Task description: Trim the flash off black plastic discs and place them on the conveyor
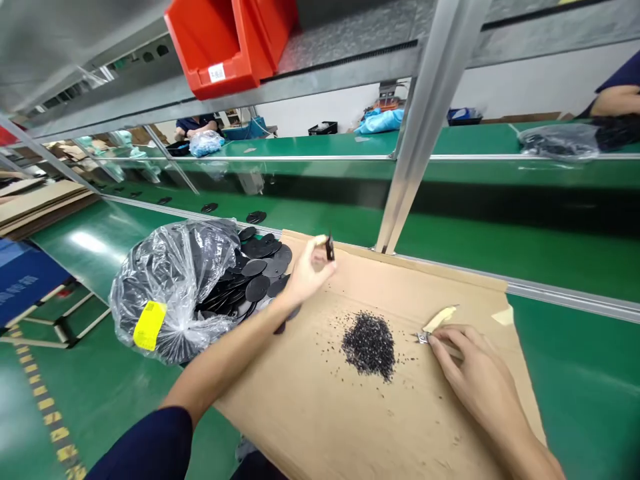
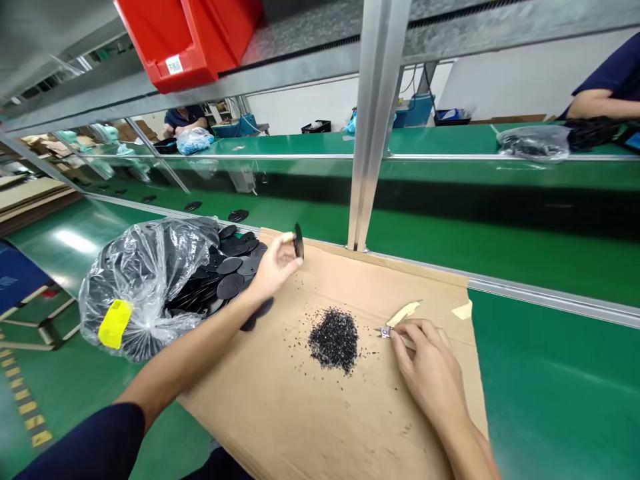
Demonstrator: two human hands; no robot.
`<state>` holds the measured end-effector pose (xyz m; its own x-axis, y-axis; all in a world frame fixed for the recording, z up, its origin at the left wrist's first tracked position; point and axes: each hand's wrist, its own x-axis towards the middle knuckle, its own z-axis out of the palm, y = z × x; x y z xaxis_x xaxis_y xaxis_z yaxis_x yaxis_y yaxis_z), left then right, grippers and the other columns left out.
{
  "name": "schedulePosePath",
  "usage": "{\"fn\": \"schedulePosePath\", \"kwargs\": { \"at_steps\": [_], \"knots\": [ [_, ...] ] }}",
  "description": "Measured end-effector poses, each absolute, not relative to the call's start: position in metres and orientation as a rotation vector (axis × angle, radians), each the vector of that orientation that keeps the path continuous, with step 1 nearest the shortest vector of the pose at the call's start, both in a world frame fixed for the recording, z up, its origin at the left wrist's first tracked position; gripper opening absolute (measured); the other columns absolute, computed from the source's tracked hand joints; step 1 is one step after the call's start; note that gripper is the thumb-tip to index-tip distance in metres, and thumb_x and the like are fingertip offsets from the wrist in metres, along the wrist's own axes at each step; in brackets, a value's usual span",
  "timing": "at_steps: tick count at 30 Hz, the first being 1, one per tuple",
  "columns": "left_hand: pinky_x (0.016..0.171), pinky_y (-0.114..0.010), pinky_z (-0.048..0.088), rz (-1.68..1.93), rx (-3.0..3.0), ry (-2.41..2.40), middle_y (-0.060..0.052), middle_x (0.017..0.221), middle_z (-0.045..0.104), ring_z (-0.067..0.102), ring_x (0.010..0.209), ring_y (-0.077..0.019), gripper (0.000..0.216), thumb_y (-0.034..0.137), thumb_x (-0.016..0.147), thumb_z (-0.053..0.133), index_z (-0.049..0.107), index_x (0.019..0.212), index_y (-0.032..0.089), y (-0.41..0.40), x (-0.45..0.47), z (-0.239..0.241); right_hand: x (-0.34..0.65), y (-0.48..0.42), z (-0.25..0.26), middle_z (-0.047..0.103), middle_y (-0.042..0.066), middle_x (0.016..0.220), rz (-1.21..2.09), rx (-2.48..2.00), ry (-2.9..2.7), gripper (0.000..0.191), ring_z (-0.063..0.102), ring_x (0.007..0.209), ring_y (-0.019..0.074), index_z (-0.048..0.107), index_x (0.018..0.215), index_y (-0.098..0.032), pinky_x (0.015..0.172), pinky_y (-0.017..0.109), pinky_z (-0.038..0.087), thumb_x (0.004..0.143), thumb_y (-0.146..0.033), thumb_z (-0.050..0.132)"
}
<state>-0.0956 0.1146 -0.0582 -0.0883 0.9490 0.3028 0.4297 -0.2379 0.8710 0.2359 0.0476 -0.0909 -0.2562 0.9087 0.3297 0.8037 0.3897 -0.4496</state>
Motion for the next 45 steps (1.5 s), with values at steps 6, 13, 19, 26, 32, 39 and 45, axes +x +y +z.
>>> {"fn": "schedulePosePath", "kwargs": {
  "at_steps": [6, 13, 19, 26, 32, 39, 45],
  "knots": [
    [0.113, -0.047, 0.048, 0.561, 2.184, 1.888, -0.013, 0.133, 0.062, 0.060, 0.127, -0.0303, 0.050, 0.011, 0.084, 0.069, 0.058, 0.133, 0.018, 0.217, -0.109, -0.014, 0.236, 0.048, -0.091, 0.066, 0.010, 0.093, 0.253, -1.465, -2.104, 0.039, 0.059, 0.086, 0.0313, 0.064, 0.084, -0.023, 0.067, 0.040, 0.045, 0.098, -0.049, 0.039],
    [0.099, -0.046, 0.058, 0.122, 2.229, 1.904, -0.011, 0.131, 0.064, 0.065, 0.115, -0.0235, 0.035, 0.038, 0.099, 0.064, 0.063, 0.126, 0.017, 0.256, -0.103, -0.027, 0.238, 0.042, -0.091, 0.065, 0.009, 0.092, 0.236, -1.401, -2.087, 0.034, 0.059, 0.083, 0.0286, 0.063, 0.083, -0.023, 0.068, 0.039, 0.046, 0.102, -0.041, 0.041],
    [0.097, -0.044, 0.059, 0.081, 2.184, 1.930, -0.010, 0.128, 0.065, 0.066, 0.112, -0.0228, 0.034, 0.038, 0.099, 0.063, 0.063, 0.126, 0.017, 0.271, -0.113, -0.038, 0.238, 0.037, -0.091, 0.065, 0.009, 0.094, 0.261, -1.420, -2.074, 0.033, 0.059, 0.084, 0.0280, 0.062, 0.085, -0.023, 0.069, 0.039, 0.046, 0.104, -0.038, 0.041],
    [0.096, -0.044, 0.059, 0.121, 2.156, 2.022, -0.010, 0.128, 0.065, 0.066, 0.112, -0.0225, 0.034, 0.038, 0.099, 0.063, 0.063, 0.125, 0.017, 0.258, -0.111, -0.036, 0.239, 0.037, -0.090, 0.065, 0.009, 0.095, 0.287, -1.420, -2.084, 0.032, 0.059, 0.085, 0.0280, 0.062, 0.084, -0.023, 0.070, 0.038, 0.046, 0.105, -0.037, 0.042],
    [0.109, -0.045, 0.052, 0.220, 2.282, 2.007, -0.012, 0.124, 0.070, 0.065, 0.120, -0.0258, 0.022, 0.032, 0.097, 0.065, 0.071, 0.109, 0.015, 0.223, -0.097, 0.000, 0.235, 0.030, -0.085, 0.064, 0.010, 0.096, 0.316, -1.424, -2.063, 0.027, 0.058, 0.090, 0.0286, 0.062, 0.085, -0.021, 0.079, 0.039, 0.046, 0.105, -0.029, 0.046],
    [0.092, -0.034, 0.056, 0.539, 2.670, 1.145, -0.001, 0.119, 0.075, 0.069, 0.107, -0.0212, 0.053, 0.067, 0.093, 0.050, 0.074, 0.113, 0.024, 0.133, -0.107, 0.028, 0.229, 0.016, -0.091, 0.064, 0.006, 0.097, 0.373, -1.608, -2.004, 0.013, 0.060, 0.093, 0.0228, 0.064, 0.090, -0.020, 0.088, 0.033, 0.046, 0.103, -0.019, 0.066],
    [0.072, -0.036, 0.053, 0.518, 2.976, 0.968, 0.003, 0.087, 0.078, 0.071, 0.079, -0.0240, 0.038, 0.057, 0.094, 0.050, 0.074, 0.076, 0.034, 0.066, -0.107, -0.005, 0.226, 0.013, -0.093, 0.061, 0.004, 0.094, 0.356, -1.621, -1.979, 0.017, 0.057, 0.089, 0.0222, 0.062, 0.088, -0.019, 0.087, 0.034, 0.044, 0.102, -0.019, 0.070]
  ]
}}
